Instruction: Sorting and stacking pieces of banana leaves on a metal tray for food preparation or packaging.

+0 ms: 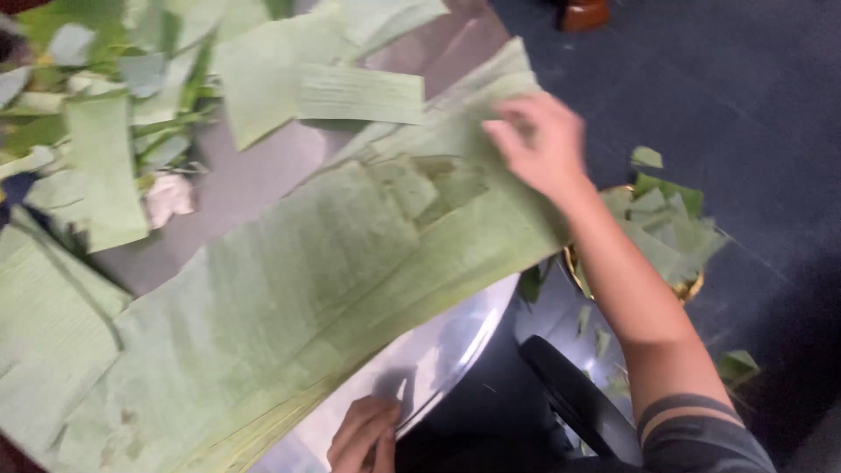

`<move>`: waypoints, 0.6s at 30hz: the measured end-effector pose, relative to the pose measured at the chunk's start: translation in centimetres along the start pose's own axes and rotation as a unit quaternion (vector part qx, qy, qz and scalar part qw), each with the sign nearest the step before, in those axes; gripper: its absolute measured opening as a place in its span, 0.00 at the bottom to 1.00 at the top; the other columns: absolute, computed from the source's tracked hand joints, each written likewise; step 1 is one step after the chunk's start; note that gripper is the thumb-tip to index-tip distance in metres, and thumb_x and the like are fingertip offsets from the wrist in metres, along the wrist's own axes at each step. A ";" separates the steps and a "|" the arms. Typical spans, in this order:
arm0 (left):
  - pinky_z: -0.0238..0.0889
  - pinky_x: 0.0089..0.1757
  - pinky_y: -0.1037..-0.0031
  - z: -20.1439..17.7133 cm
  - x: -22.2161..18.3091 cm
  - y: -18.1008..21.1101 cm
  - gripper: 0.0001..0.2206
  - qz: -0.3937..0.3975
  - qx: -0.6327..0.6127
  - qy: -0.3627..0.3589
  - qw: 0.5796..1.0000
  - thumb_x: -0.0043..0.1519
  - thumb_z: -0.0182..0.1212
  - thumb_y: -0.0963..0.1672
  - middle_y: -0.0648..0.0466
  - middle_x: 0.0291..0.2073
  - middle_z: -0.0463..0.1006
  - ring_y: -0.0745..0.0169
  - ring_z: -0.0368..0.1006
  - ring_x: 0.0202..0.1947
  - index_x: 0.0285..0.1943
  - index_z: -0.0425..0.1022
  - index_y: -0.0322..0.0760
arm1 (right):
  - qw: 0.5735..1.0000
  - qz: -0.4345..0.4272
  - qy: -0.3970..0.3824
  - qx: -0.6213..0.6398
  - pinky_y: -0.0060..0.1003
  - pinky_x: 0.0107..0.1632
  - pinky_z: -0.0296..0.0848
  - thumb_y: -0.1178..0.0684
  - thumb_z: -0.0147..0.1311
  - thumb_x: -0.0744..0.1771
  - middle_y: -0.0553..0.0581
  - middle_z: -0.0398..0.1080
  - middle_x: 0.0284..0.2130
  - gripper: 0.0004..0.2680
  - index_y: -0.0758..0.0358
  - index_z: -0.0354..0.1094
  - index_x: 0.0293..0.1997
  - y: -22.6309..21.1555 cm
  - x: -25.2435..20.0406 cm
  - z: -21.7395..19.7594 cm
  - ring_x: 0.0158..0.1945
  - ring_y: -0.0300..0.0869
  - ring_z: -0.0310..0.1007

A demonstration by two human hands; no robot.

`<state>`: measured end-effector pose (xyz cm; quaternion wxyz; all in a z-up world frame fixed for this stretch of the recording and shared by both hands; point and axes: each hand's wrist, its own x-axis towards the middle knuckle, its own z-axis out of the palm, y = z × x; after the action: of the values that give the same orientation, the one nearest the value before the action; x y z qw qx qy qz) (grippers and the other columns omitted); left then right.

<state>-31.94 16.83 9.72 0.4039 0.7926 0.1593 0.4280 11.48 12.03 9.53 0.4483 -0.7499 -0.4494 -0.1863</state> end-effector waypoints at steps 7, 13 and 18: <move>0.72 0.42 0.68 -7.8 -13.0 -15.2 0.09 0.091 0.106 -0.076 0.987 0.64 0.57 0.43 0.52 0.39 0.83 0.59 0.81 0.35 0.44 0.82 0.37 | 0.876 -0.190 -0.269 -0.353 0.56 0.42 0.70 0.49 0.54 0.63 0.62 0.68 0.52 0.25 0.56 0.60 0.70 2.0 7.6 23.9 0.54 0.57 0.68; 0.72 0.33 0.65 -16.4 -24.6 -29.2 0.11 0.150 0.246 -0.105 0.952 0.61 0.56 0.50 0.57 0.32 0.84 0.55 0.80 0.29 0.42 0.84 0.53 | 0.875 -0.185 -0.269 -0.357 0.48 0.33 0.77 0.55 0.52 0.66 0.53 0.79 0.27 0.08 0.50 0.80 0.33 5.4 8.6 27.1 0.32 0.48 0.82; 0.73 0.35 0.67 -18.0 -25.8 -31.5 0.11 0.180 0.307 -0.049 0.933 0.57 0.58 0.52 0.57 0.30 0.85 0.55 0.81 0.33 0.41 0.84 0.56 | 0.888 -0.183 0.107 -0.407 0.35 0.27 0.72 0.52 0.56 0.64 0.44 0.66 0.23 0.02 0.46 0.69 0.35 3.2 12.0 15.6 0.25 0.39 0.74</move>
<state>-58.52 30.06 -23.36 0.0642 0.9132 0.1182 0.3846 18.60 30.59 7.84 0.1069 -0.7465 -0.4124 -0.5112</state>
